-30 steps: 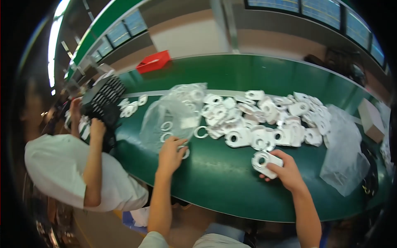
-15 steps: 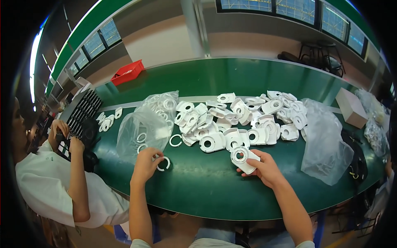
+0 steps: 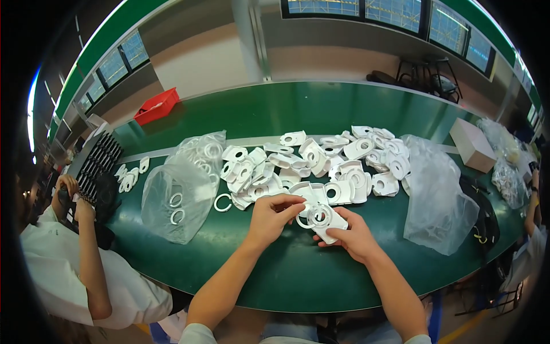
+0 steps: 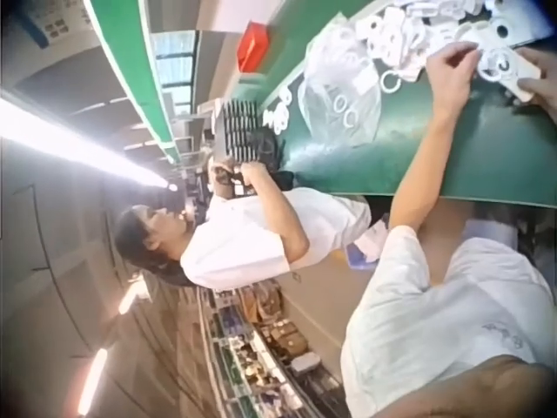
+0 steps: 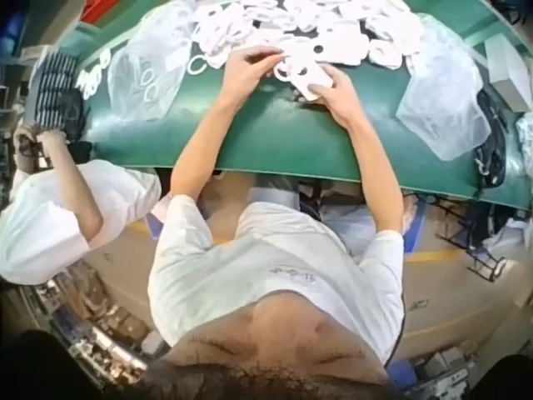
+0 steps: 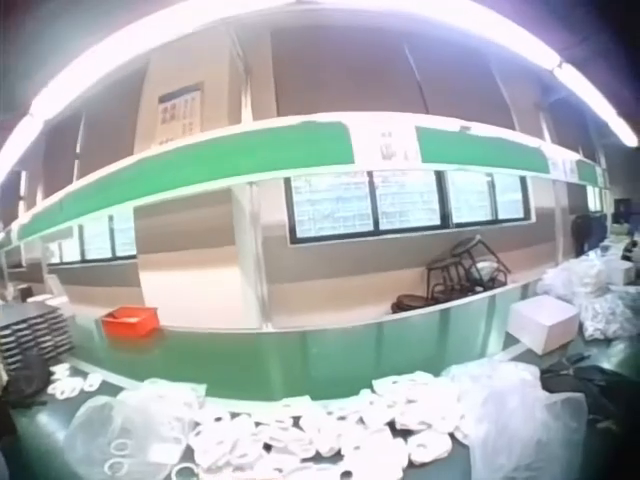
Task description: Assemble small white electronic housings by inserting components and rings on a production line.
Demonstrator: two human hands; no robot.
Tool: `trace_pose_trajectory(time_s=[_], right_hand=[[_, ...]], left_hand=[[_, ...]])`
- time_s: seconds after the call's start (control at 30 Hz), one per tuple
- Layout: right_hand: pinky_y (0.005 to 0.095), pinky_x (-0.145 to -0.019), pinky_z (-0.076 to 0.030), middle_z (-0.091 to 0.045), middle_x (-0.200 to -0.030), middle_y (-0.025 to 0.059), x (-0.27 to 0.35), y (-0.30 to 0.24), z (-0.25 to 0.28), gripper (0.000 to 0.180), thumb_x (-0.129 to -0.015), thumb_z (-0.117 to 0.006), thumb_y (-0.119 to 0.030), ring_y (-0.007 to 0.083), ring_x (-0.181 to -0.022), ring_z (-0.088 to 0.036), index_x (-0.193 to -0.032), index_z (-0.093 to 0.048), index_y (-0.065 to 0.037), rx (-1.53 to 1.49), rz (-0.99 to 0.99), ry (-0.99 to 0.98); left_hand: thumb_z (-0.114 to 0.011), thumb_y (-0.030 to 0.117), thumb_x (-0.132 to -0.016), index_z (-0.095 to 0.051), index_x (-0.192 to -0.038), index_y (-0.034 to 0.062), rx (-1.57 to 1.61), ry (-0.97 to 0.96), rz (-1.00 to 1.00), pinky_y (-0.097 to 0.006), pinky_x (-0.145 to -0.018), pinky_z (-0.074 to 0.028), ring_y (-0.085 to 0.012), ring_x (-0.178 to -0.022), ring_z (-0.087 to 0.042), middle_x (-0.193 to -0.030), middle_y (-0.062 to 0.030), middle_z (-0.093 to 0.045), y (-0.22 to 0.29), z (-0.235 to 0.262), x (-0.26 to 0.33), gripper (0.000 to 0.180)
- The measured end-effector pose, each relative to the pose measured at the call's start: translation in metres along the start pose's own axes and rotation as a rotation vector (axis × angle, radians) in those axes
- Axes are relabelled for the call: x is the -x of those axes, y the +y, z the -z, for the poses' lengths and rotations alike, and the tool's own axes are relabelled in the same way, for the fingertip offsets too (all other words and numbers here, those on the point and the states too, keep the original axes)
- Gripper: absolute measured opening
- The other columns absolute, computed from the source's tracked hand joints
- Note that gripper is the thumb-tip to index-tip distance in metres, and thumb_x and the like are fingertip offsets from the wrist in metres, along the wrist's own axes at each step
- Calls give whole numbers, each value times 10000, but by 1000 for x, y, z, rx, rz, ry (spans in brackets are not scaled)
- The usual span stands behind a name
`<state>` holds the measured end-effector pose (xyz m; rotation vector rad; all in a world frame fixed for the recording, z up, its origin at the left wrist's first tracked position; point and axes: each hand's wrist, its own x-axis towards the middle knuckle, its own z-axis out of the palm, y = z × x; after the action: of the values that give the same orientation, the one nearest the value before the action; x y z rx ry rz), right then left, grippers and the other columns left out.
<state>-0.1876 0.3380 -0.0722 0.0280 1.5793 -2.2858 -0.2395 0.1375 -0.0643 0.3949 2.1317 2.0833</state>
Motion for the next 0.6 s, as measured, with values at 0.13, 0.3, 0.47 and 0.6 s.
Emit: trace_pose_trajectory(time_s=[0.13,0.3,0.47,0.6], right_hand=[[364,-748,-564,-592,-1041,176,-3,-2,2,419,-778,-499,98,274,-865,-650,-1188,-437,40,-2,0,-7],[366,-759,-562,-594,-1039,175,-8,-2,2,399,-790,-514,83,274,-860,-651,-1179,-439,38,22,6,-1],[325,-653,-551,-599,-1032,172,-1,-9,1,369,-824,-539,34,258,-834,-653,-1180,-439,29,40,27,58],[293,-559,-512,-610,-1002,170,-6,-6,9,355,-840,-531,16,249,-794,-654,-1182,-437,24,109,27,94]], left_hand=[[-643,12,-806,-680,-915,-30,-48,-6,-57,-194,-532,-406,-61,-607,-525,-805,-35,-640,-6,-7,1,122],[-647,24,-809,-665,-969,-17,-45,35,-91,-195,-548,-428,-65,-634,-548,-814,-36,-629,-10,-9,0,166],[-645,40,-819,-648,-1010,-4,140,55,-77,-206,-554,-457,-75,-658,-570,-816,-41,-622,-2,-8,1,196],[-641,39,-821,-644,-1007,-21,100,21,-12,-215,-557,-468,-90,-668,-585,-836,-51,-623,-11,-1,-1,196]])
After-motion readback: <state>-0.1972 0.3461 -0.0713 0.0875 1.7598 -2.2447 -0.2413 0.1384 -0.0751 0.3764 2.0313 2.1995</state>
